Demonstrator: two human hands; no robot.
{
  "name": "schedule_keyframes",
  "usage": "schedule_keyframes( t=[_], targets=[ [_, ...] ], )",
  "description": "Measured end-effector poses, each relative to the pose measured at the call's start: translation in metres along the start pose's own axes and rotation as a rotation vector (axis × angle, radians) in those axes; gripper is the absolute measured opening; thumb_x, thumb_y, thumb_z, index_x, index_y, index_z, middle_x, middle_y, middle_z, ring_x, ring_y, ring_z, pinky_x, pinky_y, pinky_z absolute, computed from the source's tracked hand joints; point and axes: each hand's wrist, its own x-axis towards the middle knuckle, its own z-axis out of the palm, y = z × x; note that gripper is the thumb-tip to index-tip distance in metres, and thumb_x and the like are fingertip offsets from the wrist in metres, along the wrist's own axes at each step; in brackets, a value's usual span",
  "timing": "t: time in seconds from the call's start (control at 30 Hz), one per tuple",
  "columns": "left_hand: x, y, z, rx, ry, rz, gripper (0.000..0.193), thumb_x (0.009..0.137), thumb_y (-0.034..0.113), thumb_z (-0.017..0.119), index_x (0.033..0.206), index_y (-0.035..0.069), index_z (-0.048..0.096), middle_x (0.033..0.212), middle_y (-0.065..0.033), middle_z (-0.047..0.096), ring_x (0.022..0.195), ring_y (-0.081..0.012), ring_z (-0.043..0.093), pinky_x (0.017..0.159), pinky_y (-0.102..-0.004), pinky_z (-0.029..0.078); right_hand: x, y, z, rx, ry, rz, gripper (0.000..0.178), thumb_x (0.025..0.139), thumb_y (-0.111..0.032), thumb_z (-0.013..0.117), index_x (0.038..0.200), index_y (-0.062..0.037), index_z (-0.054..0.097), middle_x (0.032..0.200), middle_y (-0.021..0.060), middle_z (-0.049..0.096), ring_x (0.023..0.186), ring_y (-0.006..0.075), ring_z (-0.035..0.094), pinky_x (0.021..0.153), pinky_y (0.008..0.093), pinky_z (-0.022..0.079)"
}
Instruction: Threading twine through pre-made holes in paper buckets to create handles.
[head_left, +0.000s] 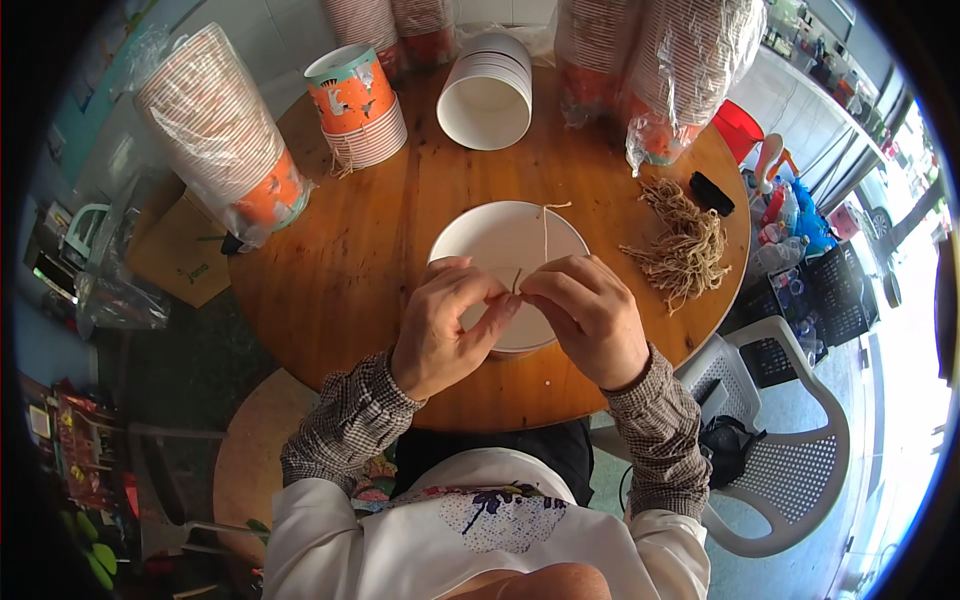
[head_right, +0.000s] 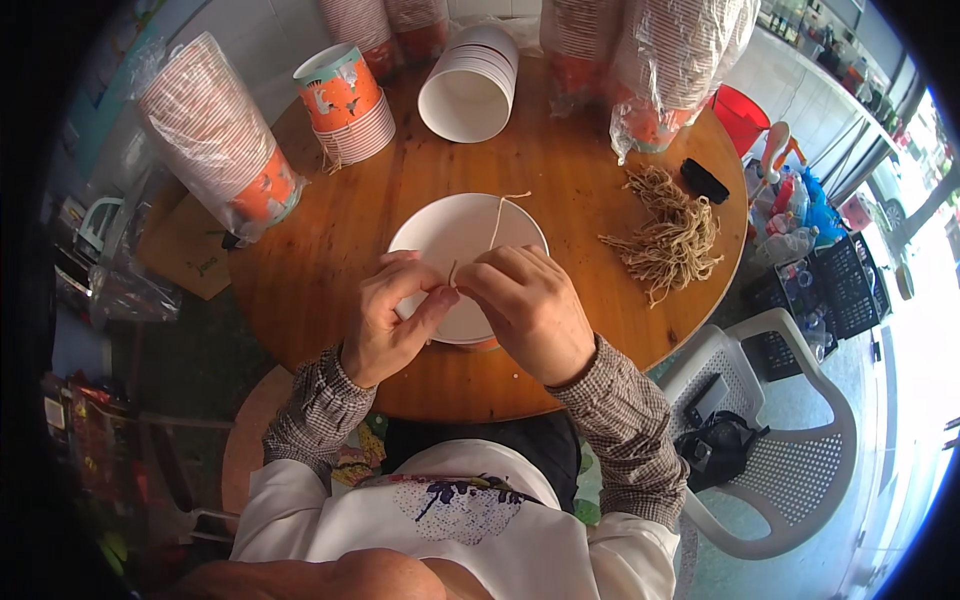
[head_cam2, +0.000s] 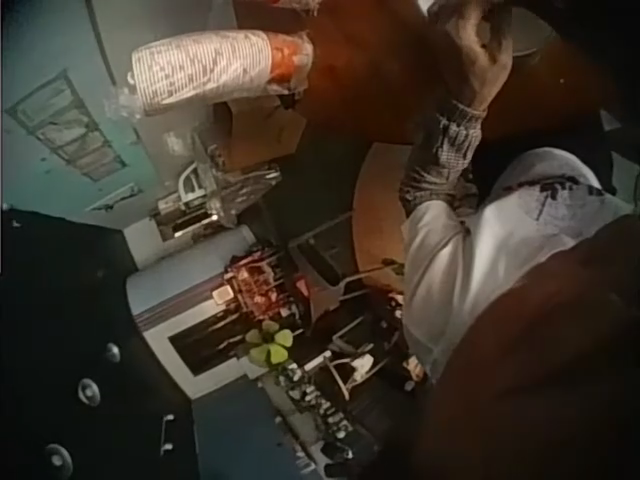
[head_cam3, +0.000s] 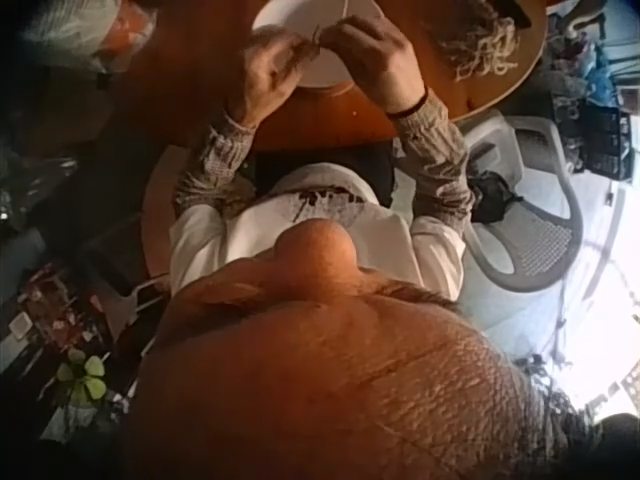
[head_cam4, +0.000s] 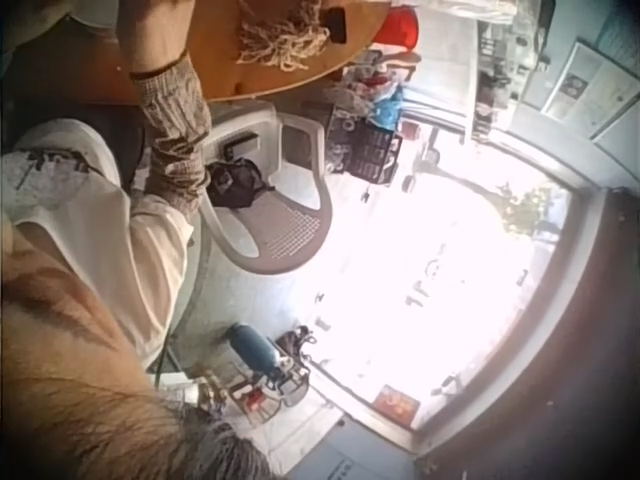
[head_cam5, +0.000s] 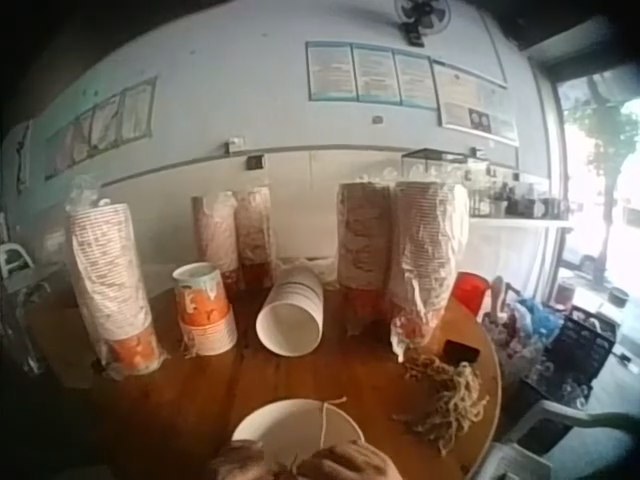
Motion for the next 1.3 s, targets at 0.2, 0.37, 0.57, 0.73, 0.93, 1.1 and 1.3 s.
schedule_keyframes(
  t=[0.2, 0.37, 0.57, 0.73, 0.93, 1.1, 1.3],
  targets=[
    [-0.017, 0.005, 0.000, 0.117, 0.022, 0.006, 0.007, 0.080, 0.007, 0.069, 0.079, 0.007, 0.062, 0.074, -0.0044, 0.064, 0.072, -0.0225, 0.063, 0.089, -0.0383, 0.042, -0.006, 0.007, -0.004, -0.194, 0.003, -0.081, 0.024, 0.067, 0.001, 0.065, 0.090, -0.0057, 0.063, 0.084, 0.0055, 0.060, 0.077, 0.0253, 0.059, 0.071, 0.0362, 0.048],
    [-0.040, 0.004, -0.006, 0.212, 0.022, 0.040, 0.007, 0.078, 0.005, 0.069, 0.081, 0.009, 0.064, 0.079, -0.0008, 0.067, 0.076, -0.0196, 0.064, 0.094, -0.0393, 0.038, -0.009, 0.032, -0.032, -0.414, 0.198, -0.007, 0.019, 0.070, 0.001, 0.065, 0.089, -0.0049, 0.064, 0.081, 0.0073, 0.058, 0.073, 0.0273, 0.056, 0.064, 0.0374, 0.047],
    [-0.036, 0.001, 0.001, 0.139, -0.001, -0.023, 0.019, 0.077, 0.004, 0.066, 0.096, 0.008, 0.067, 0.088, -0.0022, 0.069, 0.086, -0.0194, 0.064, 0.100, -0.0429, 0.035, -0.024, 0.048, -0.028, -0.264, 0.155, 0.298, 0.011, 0.081, 0.000, 0.064, 0.091, -0.0061, 0.064, 0.087, 0.0093, 0.062, 0.074, 0.0284, 0.059, 0.066, 0.0340, 0.048],
    [-0.039, 0.000, -0.007, 0.088, -0.024, -0.084, 0.023, 0.078, 0.004, 0.058, 0.100, 0.005, 0.066, 0.097, -0.0060, 0.068, 0.094, -0.0232, 0.063, 0.108, -0.0451, 0.029, -0.013, 0.032, -0.026, -0.311, 0.080, 0.137, 0.014, 0.079, -0.008, 0.068, 0.094, -0.0084, 0.067, 0.115, 0.0092, 0.063, 0.097, 0.0275, 0.060, 0.085, 0.0379, 0.045],
    [-0.036, -0.004, -0.004, 0.101, -0.043, -0.026, 0.015, 0.080, 0.006, 0.062, 0.095, 0.006, 0.065, 0.097, -0.0065, 0.067, 0.094, -0.0238, 0.063, 0.108, -0.0452, 0.030, -0.009, 0.012, -0.001, -0.116, -0.318, 0.017, 0.014, 0.079, -0.019, 0.073, 0.091, -0.0113, 0.071, 0.116, 0.0041, 0.066, 0.115, 0.0239, 0.055, 0.104, 0.0512, 0.034],
    [-0.036, -0.010, -0.001, 0.108, 0.002, 0.005, 0.014, 0.079, 0.004, 0.069, 0.092, 0.008, 0.065, 0.094, -0.0050, 0.067, 0.089, -0.0223, 0.063, 0.106, -0.0428, 0.033, -0.003, 0.013, 0.013, 0.089, -0.440, -0.004, 0.013, 0.085, -0.021, 0.066, 0.090, -0.0090, 0.069, 0.095, 0.0046, 0.068, 0.103, 0.0240, 0.058, 0.101, 0.0451, 0.035],
    [-0.036, -0.014, -0.001, 0.134, 0.036, 0.026, 0.015, 0.077, 0.003, 0.071, 0.090, 0.010, 0.066, 0.089, -0.0035, 0.067, 0.085, -0.0207, 0.063, 0.102, -0.0422, 0.036, 0.000, 0.012, -0.001, 0.135, -0.402, 0.107, 0.007, 0.080, -0.015, 0.067, 0.084, -0.0089, 0.065, 0.078, 0.0035, 0.063, 0.081, 0.0252, 0.061, 0.088, 0.0380, 0.042]
  ],
)
